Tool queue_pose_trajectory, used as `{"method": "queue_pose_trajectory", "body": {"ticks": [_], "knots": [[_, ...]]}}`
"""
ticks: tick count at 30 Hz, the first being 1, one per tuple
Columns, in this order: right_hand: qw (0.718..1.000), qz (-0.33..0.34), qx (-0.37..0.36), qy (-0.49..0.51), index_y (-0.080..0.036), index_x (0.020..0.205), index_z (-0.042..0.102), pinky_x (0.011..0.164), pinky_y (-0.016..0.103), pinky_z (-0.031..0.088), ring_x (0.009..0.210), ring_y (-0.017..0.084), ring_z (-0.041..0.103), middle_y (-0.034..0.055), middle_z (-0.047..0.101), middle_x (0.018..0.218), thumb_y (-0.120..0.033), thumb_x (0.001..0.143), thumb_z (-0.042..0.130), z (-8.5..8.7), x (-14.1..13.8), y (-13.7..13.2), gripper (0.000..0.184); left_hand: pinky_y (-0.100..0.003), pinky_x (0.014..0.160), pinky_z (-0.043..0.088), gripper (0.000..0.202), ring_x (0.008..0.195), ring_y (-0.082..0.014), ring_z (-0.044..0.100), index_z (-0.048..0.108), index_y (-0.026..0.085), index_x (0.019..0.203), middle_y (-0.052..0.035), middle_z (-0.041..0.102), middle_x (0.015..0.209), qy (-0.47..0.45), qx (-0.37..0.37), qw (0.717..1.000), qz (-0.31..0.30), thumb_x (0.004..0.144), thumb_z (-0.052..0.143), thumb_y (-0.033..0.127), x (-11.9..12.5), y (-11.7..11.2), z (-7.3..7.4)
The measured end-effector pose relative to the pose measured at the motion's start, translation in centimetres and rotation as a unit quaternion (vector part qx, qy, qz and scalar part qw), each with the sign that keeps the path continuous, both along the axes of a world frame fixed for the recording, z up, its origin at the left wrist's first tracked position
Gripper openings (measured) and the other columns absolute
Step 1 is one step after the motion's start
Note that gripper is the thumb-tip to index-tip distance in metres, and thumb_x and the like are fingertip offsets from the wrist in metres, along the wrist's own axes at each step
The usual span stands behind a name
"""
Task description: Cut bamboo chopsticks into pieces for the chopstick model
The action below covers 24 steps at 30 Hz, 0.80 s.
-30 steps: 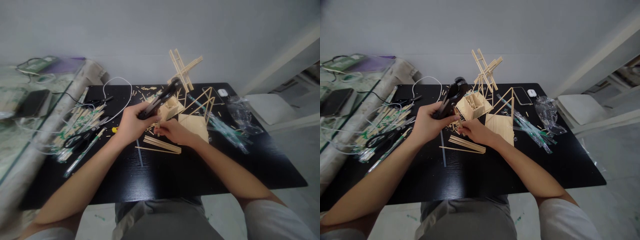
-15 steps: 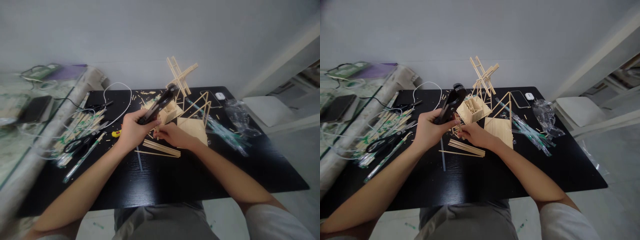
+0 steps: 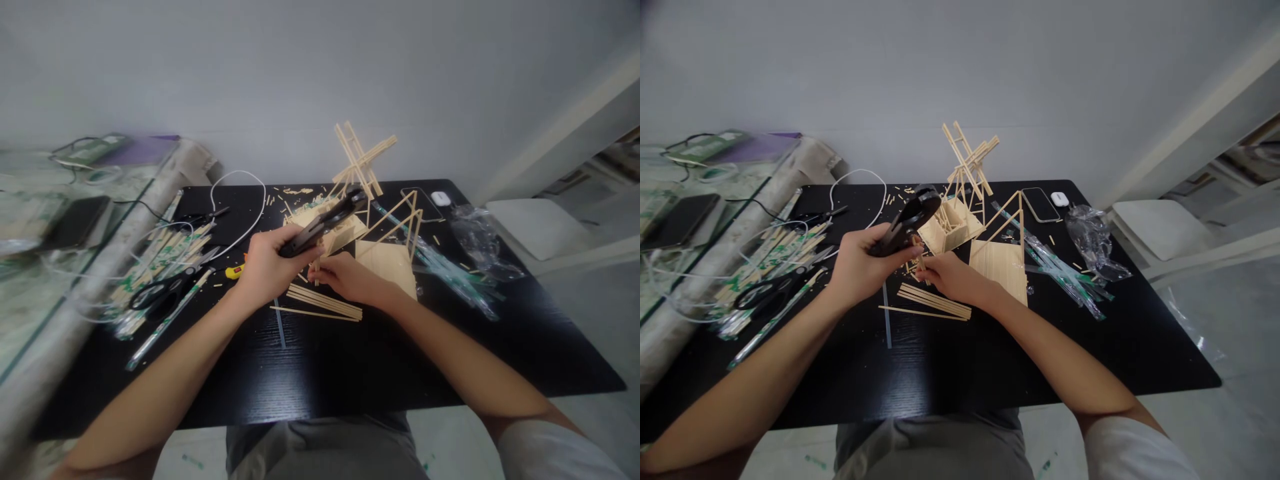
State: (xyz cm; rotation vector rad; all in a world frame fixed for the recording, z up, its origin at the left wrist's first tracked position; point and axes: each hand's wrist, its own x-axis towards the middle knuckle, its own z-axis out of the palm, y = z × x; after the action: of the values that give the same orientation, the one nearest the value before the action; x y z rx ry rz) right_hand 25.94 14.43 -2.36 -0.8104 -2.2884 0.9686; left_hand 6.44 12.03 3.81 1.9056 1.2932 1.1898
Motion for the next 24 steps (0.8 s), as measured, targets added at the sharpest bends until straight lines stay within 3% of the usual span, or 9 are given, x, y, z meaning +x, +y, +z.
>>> {"method": "queue_pose_trajectory", "body": {"ticks": [5, 7, 11, 16, 20, 24], "knots": [[1.000, -0.012, -0.013, -0.022, -0.017, 0.087, 0.070, 0.071, 0.026, 0.049, 0.074, 0.016, 0.069, 0.0031, 0.076, 0.081, -0.020, 0.101, 0.062, 0.8, 0.1, -0.1, 0.017, -0.026, 0.065, 0.050, 0.011, 0.070, -0.0143, 0.066, 0.079, 0.020, 0.087, 0.0001, 0.076, 0.078, -0.007, 0.000, 1.000, -0.022, 0.082, 0.081, 0.029, -0.3, 0.3, 0.2], [0.999, -0.015, -0.035, -0.005, -0.018, 0.094, 0.071, 0.073, 0.027, 0.051, 0.078, 0.017, 0.071, 0.0028, 0.077, 0.085, -0.023, 0.098, 0.068, 1.7, 0.4, -0.1, 0.008, -0.025, 0.065, 0.049, 0.011, 0.068, -0.0135, 0.064, 0.078, 0.019, 0.087, 0.0007, 0.075, 0.075, -0.009, 0.001, 1.000, -0.027, 0.083, 0.080, 0.029, -0.2, 0.3, 0.1], [0.997, -0.046, -0.043, 0.055, -0.018, 0.097, 0.073, 0.070, 0.027, 0.052, 0.076, 0.017, 0.070, 0.0015, 0.077, 0.085, -0.028, 0.097, 0.070, 3.2, 0.8, -0.2, 0.010, -0.025, 0.062, 0.045, 0.018, 0.065, -0.0127, 0.060, 0.076, 0.018, 0.084, 0.0008, 0.073, 0.074, -0.001, -0.005, 1.000, -0.019, 0.082, 0.081, 0.035, -0.1, 0.3, -0.2], [0.994, -0.057, -0.020, 0.096, -0.018, 0.101, 0.079, 0.072, 0.027, 0.054, 0.077, 0.016, 0.073, 0.0016, 0.081, 0.087, -0.025, 0.102, 0.063, 2.9, 0.4, -0.2, 0.018, -0.027, 0.068, 0.048, 0.022, 0.071, -0.0144, 0.063, 0.075, 0.017, 0.088, -0.0005, 0.075, 0.081, 0.004, -0.030, 0.999, -0.016, 0.085, 0.079, 0.039, 0.1, 0.4, -0.2], [0.992, -0.052, -0.016, 0.111, -0.019, 0.100, 0.080, 0.075, 0.027, 0.056, 0.082, 0.017, 0.077, 0.0030, 0.084, 0.092, -0.027, 0.103, 0.062, 2.3, 0.2, -0.4, 0.020, -0.026, 0.071, 0.048, 0.022, 0.076, -0.0151, 0.064, 0.074, 0.019, 0.096, 0.0000, 0.074, 0.085, 0.054, -0.026, 0.997, -0.037, 0.091, 0.072, 0.040, -0.8, 0.2, 1.2], [0.992, -0.056, -0.013, 0.110, -0.020, 0.097, 0.079, 0.083, 0.029, 0.058, 0.091, 0.018, 0.079, 0.0036, 0.084, 0.098, -0.030, 0.104, 0.063, 2.6, 0.1, -0.7, 0.021, -0.028, 0.075, 0.049, 0.026, 0.080, -0.0165, 0.064, 0.069, 0.021, 0.111, -0.0010, 0.072, 0.092, 0.197, 0.004, 0.980, -0.004, 0.100, 0.059, 0.042, -3.3, -1.0, 3.2]]}}
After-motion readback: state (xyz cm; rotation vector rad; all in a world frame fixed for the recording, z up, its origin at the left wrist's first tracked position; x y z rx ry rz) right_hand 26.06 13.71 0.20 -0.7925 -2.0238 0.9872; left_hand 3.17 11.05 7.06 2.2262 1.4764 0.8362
